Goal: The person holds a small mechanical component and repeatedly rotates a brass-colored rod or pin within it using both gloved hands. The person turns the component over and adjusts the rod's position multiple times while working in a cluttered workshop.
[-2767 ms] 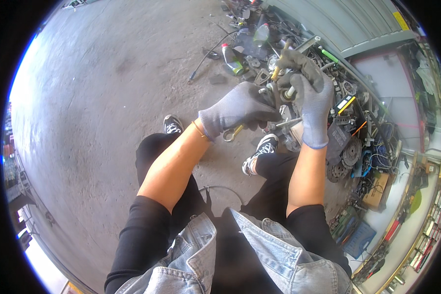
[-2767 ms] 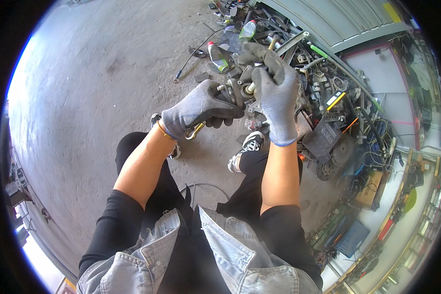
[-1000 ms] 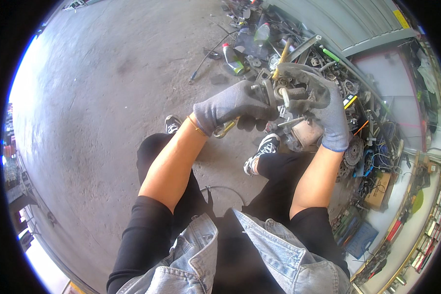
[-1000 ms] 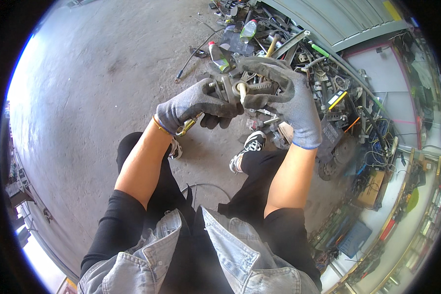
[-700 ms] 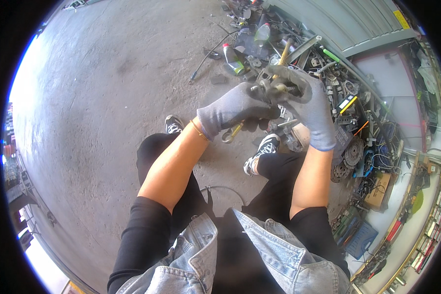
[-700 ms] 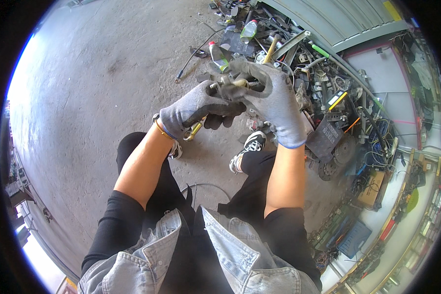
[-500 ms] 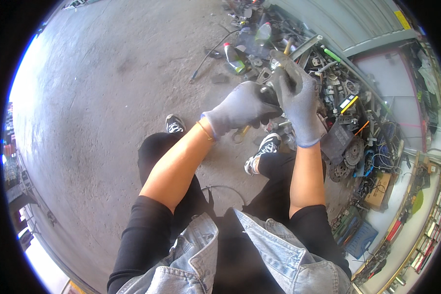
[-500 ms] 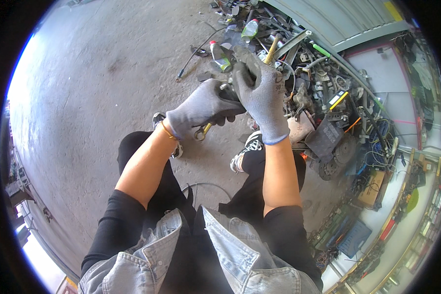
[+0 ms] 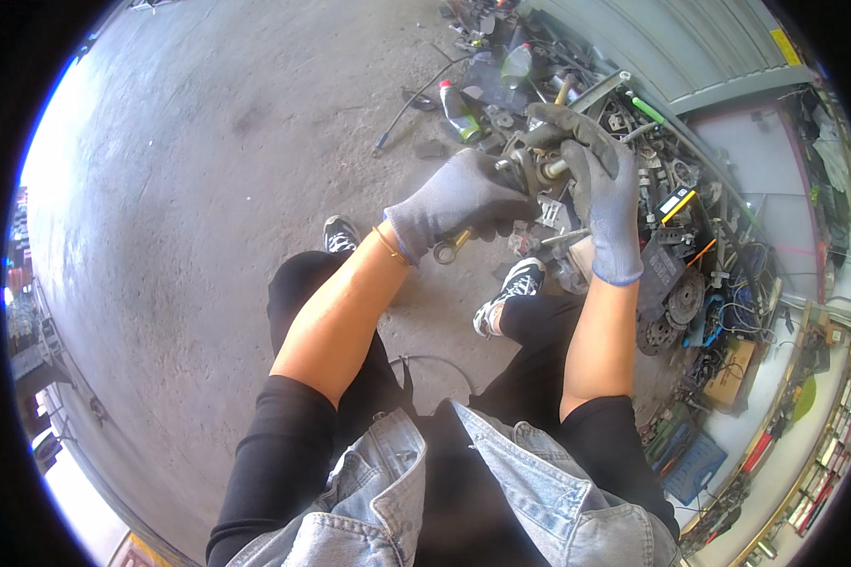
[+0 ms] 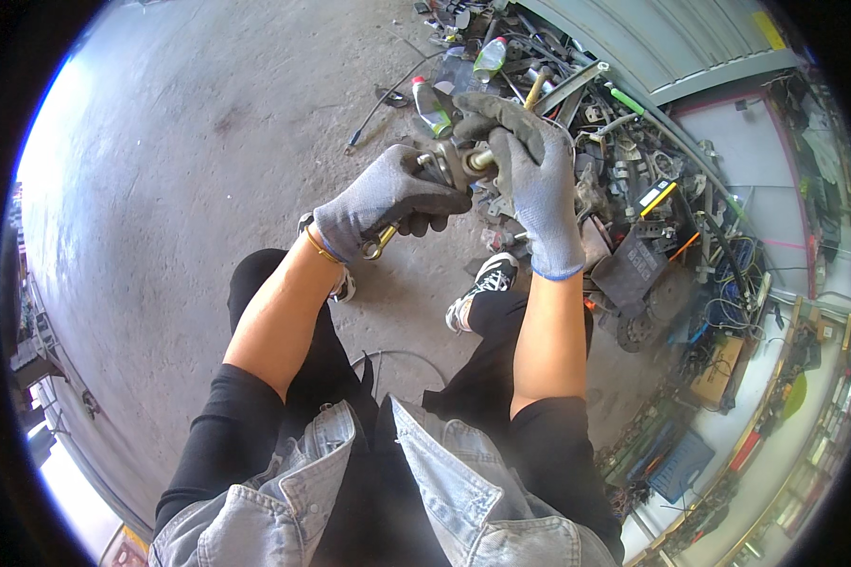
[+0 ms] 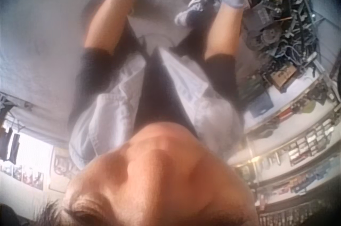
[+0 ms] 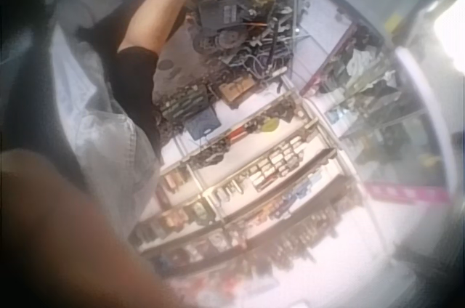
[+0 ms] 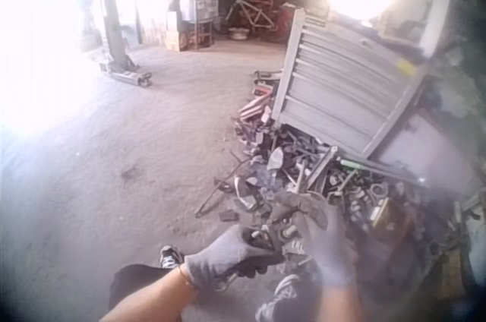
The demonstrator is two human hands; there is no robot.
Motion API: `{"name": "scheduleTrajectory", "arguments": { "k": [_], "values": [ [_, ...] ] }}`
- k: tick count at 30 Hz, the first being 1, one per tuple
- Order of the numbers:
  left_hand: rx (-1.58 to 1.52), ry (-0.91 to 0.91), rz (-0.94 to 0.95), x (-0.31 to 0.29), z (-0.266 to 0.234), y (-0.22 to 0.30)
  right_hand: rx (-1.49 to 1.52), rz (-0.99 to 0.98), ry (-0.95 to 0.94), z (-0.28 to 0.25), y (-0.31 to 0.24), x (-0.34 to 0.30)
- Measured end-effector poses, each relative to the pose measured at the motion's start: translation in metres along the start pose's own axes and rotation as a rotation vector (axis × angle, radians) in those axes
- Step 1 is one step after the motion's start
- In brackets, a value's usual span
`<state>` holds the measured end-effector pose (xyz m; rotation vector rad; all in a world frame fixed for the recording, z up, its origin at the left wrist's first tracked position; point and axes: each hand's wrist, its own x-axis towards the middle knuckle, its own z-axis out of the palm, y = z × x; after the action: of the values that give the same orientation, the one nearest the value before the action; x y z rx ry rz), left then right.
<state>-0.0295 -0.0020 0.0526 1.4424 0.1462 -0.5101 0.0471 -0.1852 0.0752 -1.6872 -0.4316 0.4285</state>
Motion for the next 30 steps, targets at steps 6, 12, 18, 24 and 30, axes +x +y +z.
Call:
{"name": "scheduleTrajectory", "arguments": {
  "k": [6, 12, 18, 24, 30],
  "values": [
    [-0.106, -0.027, 0.019, -0.001, -0.007, 0.002, -0.406, -0.424, -0.098, -0.005, -0.016, -0.010],
    [-0.135, -0.016, 0.065, -0.003, -0.005, 0.001, -0.651, -0.595, 0.058, -0.007, -0.020, -0.010],
    [-0.124, 0.016, 0.066, -0.001, -0.005, -0.002, -0.745, -0.576, 0.205, 0.001, -0.020, -0.011],
    [-0.159, 0.090, 0.115, 0.006, -0.009, -0.013, -1.082, -0.689, 0.351, 0.029, -0.019, -0.015],
    [-0.137, 0.080, 0.026, 0.005, -0.009, -0.008, -0.329, -0.417, -0.013, -0.002, -0.027, -0.017]
  ]
}}
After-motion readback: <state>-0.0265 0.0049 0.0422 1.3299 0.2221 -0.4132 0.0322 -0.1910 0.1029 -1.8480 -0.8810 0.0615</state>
